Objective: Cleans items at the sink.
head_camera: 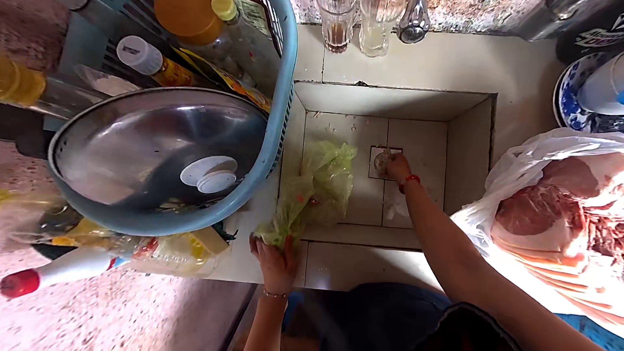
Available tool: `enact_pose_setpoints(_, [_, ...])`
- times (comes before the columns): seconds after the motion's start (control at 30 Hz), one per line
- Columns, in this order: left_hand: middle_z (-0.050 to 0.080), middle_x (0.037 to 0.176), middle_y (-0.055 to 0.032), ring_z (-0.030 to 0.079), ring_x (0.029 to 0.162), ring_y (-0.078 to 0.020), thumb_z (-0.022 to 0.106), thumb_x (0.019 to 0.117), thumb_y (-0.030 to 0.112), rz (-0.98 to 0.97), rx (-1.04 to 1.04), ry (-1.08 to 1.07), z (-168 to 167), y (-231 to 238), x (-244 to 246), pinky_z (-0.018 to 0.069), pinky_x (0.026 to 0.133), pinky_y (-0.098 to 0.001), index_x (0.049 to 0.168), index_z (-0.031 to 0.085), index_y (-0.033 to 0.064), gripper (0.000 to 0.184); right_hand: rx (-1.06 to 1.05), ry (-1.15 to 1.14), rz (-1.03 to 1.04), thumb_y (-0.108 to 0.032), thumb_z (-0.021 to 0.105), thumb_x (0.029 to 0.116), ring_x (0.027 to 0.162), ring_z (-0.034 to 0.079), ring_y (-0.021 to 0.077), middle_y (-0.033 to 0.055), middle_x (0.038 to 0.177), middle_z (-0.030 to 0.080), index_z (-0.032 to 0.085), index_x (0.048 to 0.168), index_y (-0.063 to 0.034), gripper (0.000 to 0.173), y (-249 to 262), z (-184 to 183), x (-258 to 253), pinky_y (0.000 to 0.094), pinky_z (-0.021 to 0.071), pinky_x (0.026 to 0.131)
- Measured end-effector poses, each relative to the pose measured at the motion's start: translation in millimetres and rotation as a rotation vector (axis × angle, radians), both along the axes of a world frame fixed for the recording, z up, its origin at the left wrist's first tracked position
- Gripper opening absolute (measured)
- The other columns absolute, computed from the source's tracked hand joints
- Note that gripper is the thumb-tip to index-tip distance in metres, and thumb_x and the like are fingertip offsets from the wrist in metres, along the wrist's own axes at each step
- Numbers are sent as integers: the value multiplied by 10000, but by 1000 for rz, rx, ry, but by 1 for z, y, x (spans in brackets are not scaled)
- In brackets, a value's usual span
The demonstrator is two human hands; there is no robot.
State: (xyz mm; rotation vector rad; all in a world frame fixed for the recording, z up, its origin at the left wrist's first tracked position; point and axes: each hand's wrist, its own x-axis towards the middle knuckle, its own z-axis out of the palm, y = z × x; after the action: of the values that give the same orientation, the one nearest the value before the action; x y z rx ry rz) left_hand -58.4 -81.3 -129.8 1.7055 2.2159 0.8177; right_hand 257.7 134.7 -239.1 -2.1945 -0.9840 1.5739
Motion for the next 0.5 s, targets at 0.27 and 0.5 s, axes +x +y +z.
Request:
enact_pose_setpoints(0.27, [452, 1367, -460, 495, 1387, -263, 330, 1105, 357, 108, 78, -279, -5, -9, -3, 357, 1174, -285, 1334, 347, -312, 707, 358, -377, 184, -97, 469, 1053, 1254, 545, 523, 352, 1380, 525, 542, 1380, 75, 376, 33, 42, -7, 646, 466, 1019])
enact_pose_setpoints(0.5, [583, 1375, -178, 395, 1467, -181, 265, 1109, 492, 13, 145, -251, -6, -7, -8, 253, 1251, -394, 1214, 594, -14, 613, 846, -233, 879, -69, 540, 1001, 1508, 323, 444, 253, 1567, 441, 618, 1368, 27, 388, 101, -13, -157, 589, 259, 1235])
